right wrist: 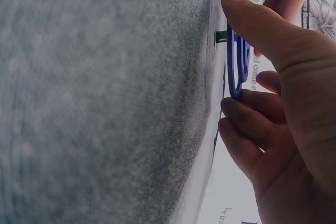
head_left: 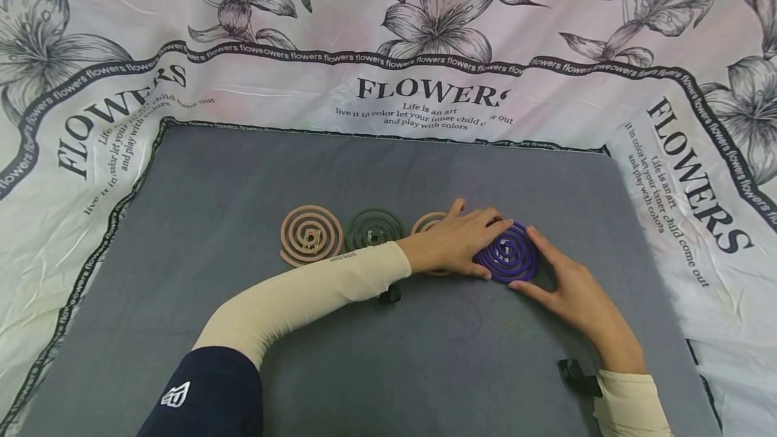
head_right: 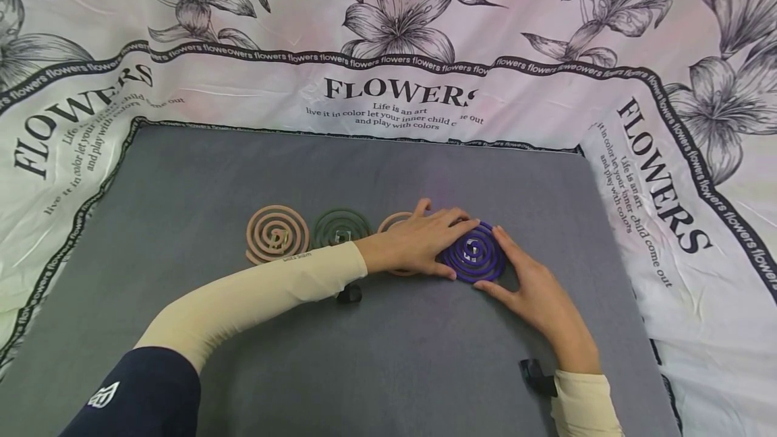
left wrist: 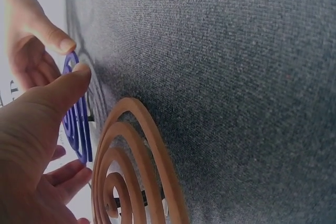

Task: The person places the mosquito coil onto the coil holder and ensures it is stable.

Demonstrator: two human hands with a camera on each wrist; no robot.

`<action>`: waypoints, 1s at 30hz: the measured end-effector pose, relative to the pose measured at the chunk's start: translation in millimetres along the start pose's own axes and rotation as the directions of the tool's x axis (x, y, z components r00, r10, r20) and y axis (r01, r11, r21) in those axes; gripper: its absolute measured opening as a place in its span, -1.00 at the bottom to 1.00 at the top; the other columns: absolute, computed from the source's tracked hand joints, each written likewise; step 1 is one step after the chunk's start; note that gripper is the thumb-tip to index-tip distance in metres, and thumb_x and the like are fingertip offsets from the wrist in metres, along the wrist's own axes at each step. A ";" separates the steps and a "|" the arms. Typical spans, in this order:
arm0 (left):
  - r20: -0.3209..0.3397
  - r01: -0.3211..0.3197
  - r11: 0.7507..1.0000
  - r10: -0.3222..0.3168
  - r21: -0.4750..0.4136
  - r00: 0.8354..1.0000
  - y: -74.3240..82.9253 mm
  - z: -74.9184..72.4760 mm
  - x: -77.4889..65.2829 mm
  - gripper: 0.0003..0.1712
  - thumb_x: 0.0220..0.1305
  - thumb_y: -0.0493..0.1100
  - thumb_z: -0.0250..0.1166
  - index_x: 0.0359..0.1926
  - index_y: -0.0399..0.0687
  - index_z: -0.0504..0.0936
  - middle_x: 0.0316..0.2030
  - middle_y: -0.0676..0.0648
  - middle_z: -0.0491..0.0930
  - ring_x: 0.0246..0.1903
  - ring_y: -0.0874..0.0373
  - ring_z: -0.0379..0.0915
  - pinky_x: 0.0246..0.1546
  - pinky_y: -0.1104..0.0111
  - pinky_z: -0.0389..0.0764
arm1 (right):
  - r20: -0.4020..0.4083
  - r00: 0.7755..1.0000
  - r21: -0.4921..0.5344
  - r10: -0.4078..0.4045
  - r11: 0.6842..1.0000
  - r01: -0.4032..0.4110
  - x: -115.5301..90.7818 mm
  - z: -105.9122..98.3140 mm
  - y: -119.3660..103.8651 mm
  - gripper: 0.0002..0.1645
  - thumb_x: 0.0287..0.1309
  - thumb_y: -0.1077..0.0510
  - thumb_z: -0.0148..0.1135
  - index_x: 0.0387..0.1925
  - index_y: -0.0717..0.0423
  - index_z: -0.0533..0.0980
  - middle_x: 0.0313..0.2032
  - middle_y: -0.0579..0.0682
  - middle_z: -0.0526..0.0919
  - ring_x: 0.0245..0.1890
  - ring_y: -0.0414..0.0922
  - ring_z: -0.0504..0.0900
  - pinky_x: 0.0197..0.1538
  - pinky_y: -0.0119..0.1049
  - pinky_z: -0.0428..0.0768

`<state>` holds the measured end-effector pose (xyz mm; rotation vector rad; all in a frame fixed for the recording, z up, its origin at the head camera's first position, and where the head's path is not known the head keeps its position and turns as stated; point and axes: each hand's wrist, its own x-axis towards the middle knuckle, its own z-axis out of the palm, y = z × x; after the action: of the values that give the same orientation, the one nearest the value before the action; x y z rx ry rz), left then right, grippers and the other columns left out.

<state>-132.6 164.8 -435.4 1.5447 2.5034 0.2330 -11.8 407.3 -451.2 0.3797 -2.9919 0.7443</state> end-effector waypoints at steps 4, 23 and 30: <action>0.003 0.010 1.000 -0.010 0.013 1.000 0.2 0.7 0.7 0.22 0.26 0.46 0.39 0.70 0.06 0.05 0.53 0.00 0.22 0.47 0.16 0.22 0.42 -0.06 0.06 | -0.002 1.000 -0.001 -0.010 1.000 0.010 2.0 1.3 1.4 0.28 0.04 0.01 0.70 0.67 -0.01 0.16 0.45 0.36 0.41 0.25 0.48 0.53 0.18 0.40 0.48; 0.013 0.030 1.000 -0.030 0.002 0.999 -0.1 -2.1 0.4 0.23 0.32 0.49 0.31 0.73 0.09 -0.06 0.59 0.01 0.17 0.55 0.16 0.11 0.46 -0.08 0.02 | 0.032 0.999 0.020 -0.004 1.000 0.003 4.6 -5.7 2.1 0.28 0.11 0.00 0.66 0.70 -0.03 0.08 0.56 0.28 0.27 0.37 0.47 0.41 0.26 0.39 0.40; -0.001 0.034 0.998 -0.034 -0.047 0.999 -2.1 -1.8 -4.1 0.22 0.33 0.46 0.32 0.73 0.11 -0.08 0.60 0.03 0.16 0.56 0.17 0.08 0.48 -0.12 0.00 | 0.018 1.000 0.015 -0.017 1.000 0.017 4.4 -7.5 4.0 0.29 0.08 0.03 0.67 0.70 -0.04 0.09 0.54 0.29 0.29 0.36 0.47 0.43 0.26 0.38 0.41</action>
<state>-133.1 160.1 -433.8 1.4840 2.5041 0.2857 -17.2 413.2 -445.9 0.4139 -2.9972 0.7661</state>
